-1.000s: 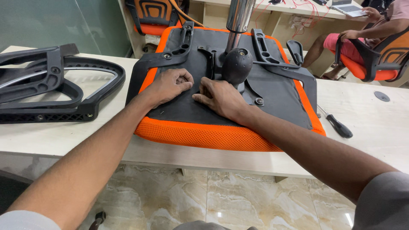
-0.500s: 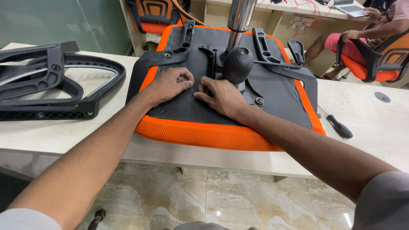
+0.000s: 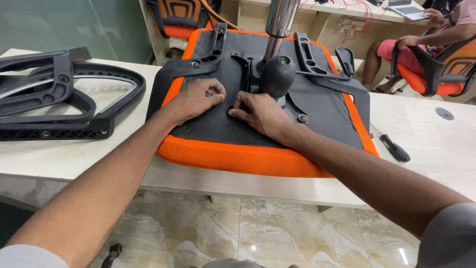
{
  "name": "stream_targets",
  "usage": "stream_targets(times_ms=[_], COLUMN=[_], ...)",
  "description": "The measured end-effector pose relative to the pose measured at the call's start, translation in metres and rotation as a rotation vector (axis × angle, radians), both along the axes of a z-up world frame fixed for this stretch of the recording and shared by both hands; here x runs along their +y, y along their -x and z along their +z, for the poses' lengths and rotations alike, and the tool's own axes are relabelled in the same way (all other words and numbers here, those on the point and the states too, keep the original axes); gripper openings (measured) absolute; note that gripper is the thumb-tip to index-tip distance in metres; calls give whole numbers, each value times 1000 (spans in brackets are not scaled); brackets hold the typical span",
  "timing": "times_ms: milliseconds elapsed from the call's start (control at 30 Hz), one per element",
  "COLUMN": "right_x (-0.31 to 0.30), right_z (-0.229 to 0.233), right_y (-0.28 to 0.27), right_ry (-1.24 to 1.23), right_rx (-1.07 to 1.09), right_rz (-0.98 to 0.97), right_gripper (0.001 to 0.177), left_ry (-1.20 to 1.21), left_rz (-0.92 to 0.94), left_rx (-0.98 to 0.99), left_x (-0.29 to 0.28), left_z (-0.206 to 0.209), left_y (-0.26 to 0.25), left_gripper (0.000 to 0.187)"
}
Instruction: The person attaches a black plastic bracket to the underside of an orange office chair seat using a screwdriver and screws. They then place the seat onto a metal chair base and secure it with additional screws and washers.
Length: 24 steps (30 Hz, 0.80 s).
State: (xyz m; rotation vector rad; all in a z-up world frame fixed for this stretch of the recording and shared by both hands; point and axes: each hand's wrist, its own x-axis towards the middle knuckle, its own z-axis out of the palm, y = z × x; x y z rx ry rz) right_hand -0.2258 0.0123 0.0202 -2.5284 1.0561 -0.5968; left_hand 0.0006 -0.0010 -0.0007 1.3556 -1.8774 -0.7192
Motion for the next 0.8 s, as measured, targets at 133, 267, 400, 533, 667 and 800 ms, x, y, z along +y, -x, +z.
stream_targets(times_ms=[133, 267, 400, 533, 667, 800], right_x=[2, -4, -8, -7, -2, 1], right_z=[1, -2, -6, -6, -2, 0], right_y=[1, 6, 6, 6, 6, 3], right_ry=[-20, 20, 69, 108, 81, -5], right_rx=[6, -87, -39, -50, -5, -35], right_rz=[-2, 102, 69, 102, 41, 4], right_gripper=[29, 25, 26, 26, 26, 27], left_ry=[-9, 17, 3, 29, 34, 9], left_rz=[8, 1, 2, -8, -15, -8], left_rx=[-5, -17, -14, -36, -34, -3], left_x=[2, 1, -1, -2, -2, -2], left_z=[1, 0, -1, -2, -2, -3], left_y=[0, 0, -1, -1, -1, -1], left_gripper=[16, 16, 16, 15, 15, 15])
